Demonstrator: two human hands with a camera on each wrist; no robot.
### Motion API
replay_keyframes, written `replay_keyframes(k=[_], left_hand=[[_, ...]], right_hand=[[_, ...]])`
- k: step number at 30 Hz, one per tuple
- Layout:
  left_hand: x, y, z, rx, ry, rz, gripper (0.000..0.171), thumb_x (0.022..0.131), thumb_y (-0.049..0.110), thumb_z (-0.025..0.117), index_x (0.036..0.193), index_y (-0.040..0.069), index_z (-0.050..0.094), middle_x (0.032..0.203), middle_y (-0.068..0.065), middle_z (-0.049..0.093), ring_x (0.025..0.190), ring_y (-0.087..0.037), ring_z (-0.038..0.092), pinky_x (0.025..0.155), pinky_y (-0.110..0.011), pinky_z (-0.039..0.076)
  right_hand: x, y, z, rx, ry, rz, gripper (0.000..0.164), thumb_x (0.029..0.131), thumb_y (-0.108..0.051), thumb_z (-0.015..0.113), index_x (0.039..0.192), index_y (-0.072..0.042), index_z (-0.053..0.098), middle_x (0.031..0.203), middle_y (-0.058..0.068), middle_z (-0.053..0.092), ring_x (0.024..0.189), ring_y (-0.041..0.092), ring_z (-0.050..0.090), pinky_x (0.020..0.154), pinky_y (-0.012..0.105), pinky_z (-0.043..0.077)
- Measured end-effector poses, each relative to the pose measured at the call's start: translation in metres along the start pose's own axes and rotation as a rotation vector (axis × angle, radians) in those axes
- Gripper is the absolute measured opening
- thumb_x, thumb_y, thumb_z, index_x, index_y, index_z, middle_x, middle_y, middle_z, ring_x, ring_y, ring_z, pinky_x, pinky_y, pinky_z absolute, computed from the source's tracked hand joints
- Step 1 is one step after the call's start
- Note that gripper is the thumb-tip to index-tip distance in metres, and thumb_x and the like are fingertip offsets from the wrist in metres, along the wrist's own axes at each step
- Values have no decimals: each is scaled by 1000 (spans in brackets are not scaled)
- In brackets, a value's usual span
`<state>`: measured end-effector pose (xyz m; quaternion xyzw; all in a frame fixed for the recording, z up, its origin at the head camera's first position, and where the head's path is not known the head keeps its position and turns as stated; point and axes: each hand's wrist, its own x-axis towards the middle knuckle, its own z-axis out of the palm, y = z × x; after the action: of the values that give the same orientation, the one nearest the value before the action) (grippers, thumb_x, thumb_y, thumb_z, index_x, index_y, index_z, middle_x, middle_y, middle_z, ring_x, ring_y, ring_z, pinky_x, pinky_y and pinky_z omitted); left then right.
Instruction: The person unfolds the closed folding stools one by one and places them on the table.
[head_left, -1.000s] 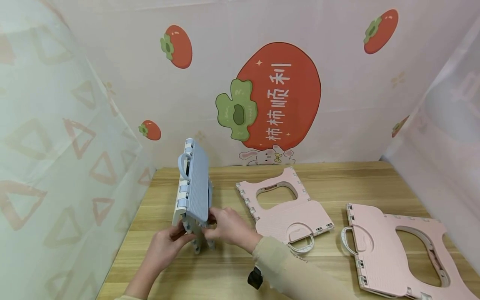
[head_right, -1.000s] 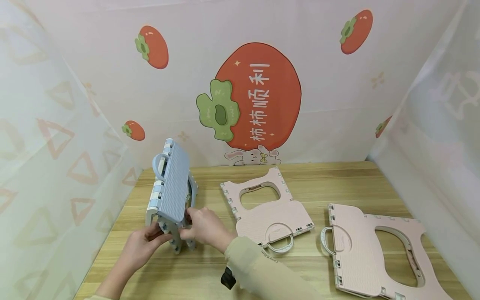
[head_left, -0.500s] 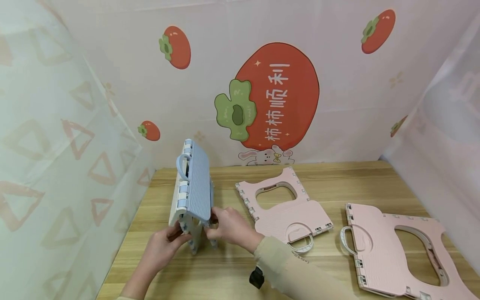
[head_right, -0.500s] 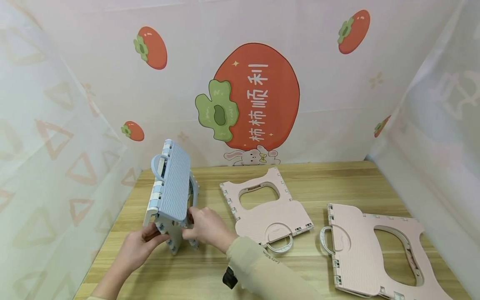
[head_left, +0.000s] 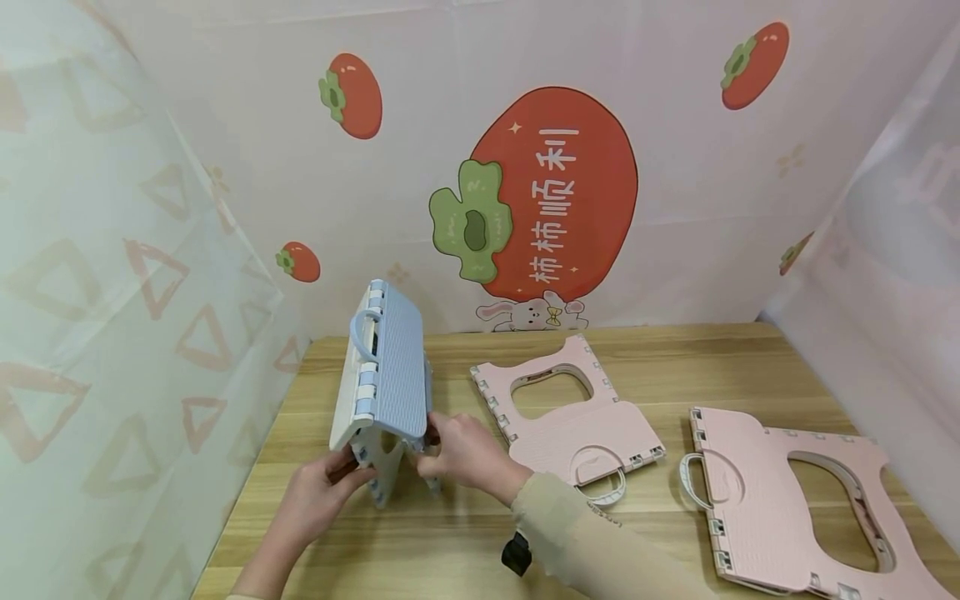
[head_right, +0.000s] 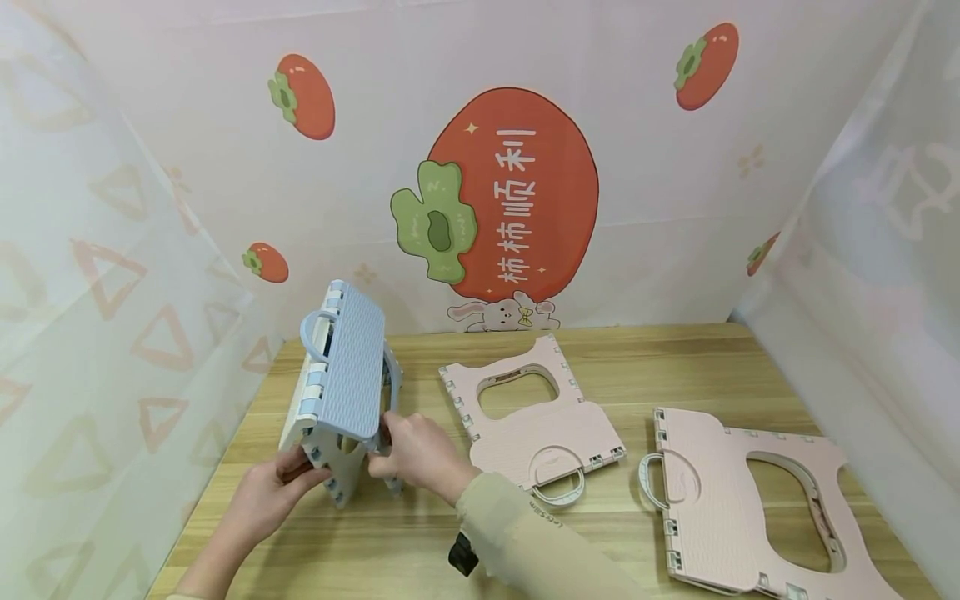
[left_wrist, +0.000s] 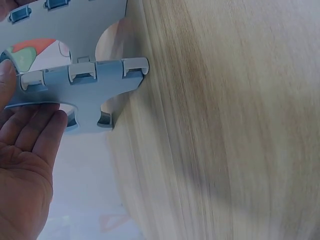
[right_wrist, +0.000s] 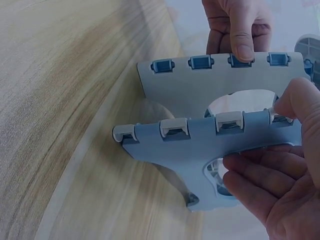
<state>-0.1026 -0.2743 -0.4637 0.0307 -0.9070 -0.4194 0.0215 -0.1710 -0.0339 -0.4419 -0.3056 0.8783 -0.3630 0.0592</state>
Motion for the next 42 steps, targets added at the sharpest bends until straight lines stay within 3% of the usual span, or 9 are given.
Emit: replay_keyframes(k=[8, 28, 42], left_hand=[[0, -4, -4, 15, -1, 3, 45, 91, 32, 80, 124, 2, 71, 121, -23, 71, 108, -33, 72, 84, -36, 62], [-1, -12, -13, 44, 24, 61, 42, 92, 26, 79, 127, 4, 70, 118, -22, 73, 105, -32, 73, 83, -35, 63], [-1, -15, -19, 69, 3, 57, 43, 93, 32, 77, 128, 6, 70, 120, -19, 73, 106, -30, 73, 84, -35, 63]], right_hand=[[-2, 2, -2, -33, 26, -21, 31, 80, -20, 77, 106, -6, 66, 94, 5, 76, 69, 1, 57, 58, 14, 47], [-2, 6, -4, -56, 47, -26, 28, 78, -19, 74, 102, -7, 66, 92, 4, 75, 67, 2, 56, 58, 15, 46], [-3, 7, -6, -58, 51, -39, 33, 80, -19, 75, 107, -4, 66, 95, 4, 76, 70, 2, 58, 59, 13, 47]])
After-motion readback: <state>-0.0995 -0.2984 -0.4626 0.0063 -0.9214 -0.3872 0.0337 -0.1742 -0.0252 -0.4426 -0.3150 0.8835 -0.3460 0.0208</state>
